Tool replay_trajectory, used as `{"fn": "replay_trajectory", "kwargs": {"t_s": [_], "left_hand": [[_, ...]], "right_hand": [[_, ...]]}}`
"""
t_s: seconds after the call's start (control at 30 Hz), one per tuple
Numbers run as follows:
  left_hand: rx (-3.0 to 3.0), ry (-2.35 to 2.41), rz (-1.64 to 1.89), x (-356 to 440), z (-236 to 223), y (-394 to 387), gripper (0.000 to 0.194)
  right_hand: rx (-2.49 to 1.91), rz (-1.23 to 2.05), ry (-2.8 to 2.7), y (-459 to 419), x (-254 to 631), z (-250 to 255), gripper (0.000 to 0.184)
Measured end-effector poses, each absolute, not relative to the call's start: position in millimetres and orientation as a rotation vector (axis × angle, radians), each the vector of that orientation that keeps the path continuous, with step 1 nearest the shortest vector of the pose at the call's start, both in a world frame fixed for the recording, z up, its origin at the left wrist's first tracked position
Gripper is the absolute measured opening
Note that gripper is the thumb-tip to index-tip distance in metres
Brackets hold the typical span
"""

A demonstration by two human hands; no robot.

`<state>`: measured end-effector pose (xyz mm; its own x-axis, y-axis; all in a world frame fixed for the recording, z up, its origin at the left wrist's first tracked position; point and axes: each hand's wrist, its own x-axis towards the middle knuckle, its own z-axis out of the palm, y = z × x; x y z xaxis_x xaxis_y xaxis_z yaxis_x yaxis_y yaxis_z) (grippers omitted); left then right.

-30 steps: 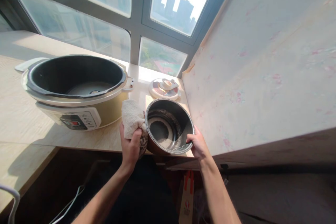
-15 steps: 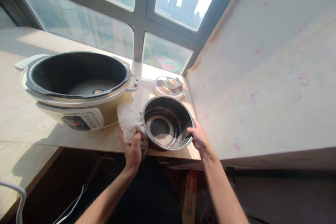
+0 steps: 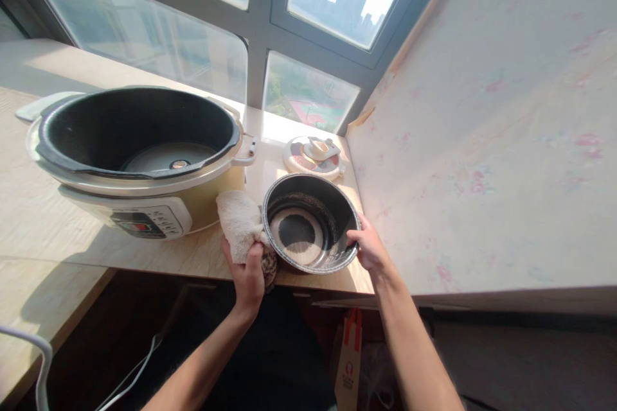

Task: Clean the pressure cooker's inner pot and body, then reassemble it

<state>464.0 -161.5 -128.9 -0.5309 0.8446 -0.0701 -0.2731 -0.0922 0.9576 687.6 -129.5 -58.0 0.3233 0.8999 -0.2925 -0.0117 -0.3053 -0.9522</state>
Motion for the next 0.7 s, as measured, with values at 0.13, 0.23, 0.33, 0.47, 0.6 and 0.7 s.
{"fn": "replay_trajectory", "kwargs": {"t_s": [0.13,0.23,0.33,0.47,0.6,0.7], "left_hand": [[0.686,1.389,1.758,465,-132,-162,0.061],[0.675,1.398,1.759,466,-132,-164,0.062],[0.661,1.396,1.76,466,-132,-164,0.063],[0.649,1.426,1.758,465,-134,-163,0.06],[0.641,1.433,1.747,462,-139,-168,0.059],[0.626,1.457,1.75,460,-143,-176,0.057]], "right_hand": [[-1.592,1.17,-0.836,-128,687,-58,0.057],[-1.592,1.178,-0.833,-126,687,-59,0.058],[-1.588,1.17,-0.832,-123,690,-62,0.059],[-1.566,1.206,-0.821,-122,695,-65,0.061],[-1.531,1.266,-0.8,-123,696,-62,0.06],[-1.505,1.297,-0.766,-123,695,-60,0.056]]}}
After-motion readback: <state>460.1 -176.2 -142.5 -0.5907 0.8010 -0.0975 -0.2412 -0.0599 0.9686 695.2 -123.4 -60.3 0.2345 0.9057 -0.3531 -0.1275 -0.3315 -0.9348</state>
